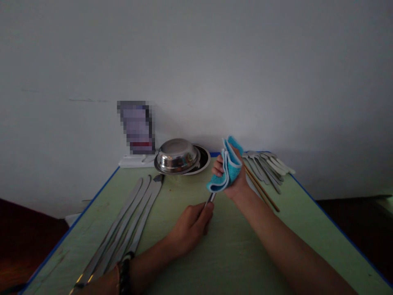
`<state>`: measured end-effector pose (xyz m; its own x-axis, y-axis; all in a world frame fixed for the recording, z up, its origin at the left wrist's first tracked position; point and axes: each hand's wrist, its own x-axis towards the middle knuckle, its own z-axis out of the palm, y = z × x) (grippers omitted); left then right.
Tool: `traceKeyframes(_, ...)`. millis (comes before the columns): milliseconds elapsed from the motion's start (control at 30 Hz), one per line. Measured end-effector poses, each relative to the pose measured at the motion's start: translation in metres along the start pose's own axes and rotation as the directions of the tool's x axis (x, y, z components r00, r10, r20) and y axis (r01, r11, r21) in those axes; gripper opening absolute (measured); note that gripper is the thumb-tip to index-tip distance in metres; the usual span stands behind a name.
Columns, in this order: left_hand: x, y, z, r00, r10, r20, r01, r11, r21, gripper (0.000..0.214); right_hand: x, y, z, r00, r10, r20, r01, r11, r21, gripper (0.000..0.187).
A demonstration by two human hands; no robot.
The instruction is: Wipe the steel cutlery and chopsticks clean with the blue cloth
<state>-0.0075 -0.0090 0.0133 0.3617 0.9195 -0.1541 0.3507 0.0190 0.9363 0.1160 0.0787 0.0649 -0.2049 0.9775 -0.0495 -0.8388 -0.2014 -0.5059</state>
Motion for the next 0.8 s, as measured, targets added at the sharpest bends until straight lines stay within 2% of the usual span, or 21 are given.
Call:
traceKeyframes(267, 0.001, 0.004, 0.003, 1.000, -0.004, -0.002, 0.004, 1.000, -0.025, 0.044, -0.001, -0.007, 0.005, 0.997, 0.038, -0.068, -0.040, 0.999, -0.032, 0.039)
traceKeyframes(433, 0.002, 0.004, 0.002, 1.000, -0.005, -0.011, 0.005, 1.000, -0.019, 0.044, 0.003, -0.011, 0.002, 0.996, 0.069, -0.060, -0.073, 0.996, -0.059, 0.038)
traceKeyframes(667, 0.002, 0.001, 0.002, 1.000, 0.001, 0.025, -0.001, 1.000, 0.020, 0.040, 0.008, -0.030, 0.000, 0.995, -0.011, -0.103, 0.005, 0.998, -0.056, 0.030)
traceKeyframes(800, 0.000, 0.003, 0.002, 1.000, 0.011, 0.011, -0.012, 0.997, 0.079, 0.035, 0.008, -0.038, -0.004, 0.997, -0.037, -0.069, 0.037, 0.999, 0.001, 0.033)
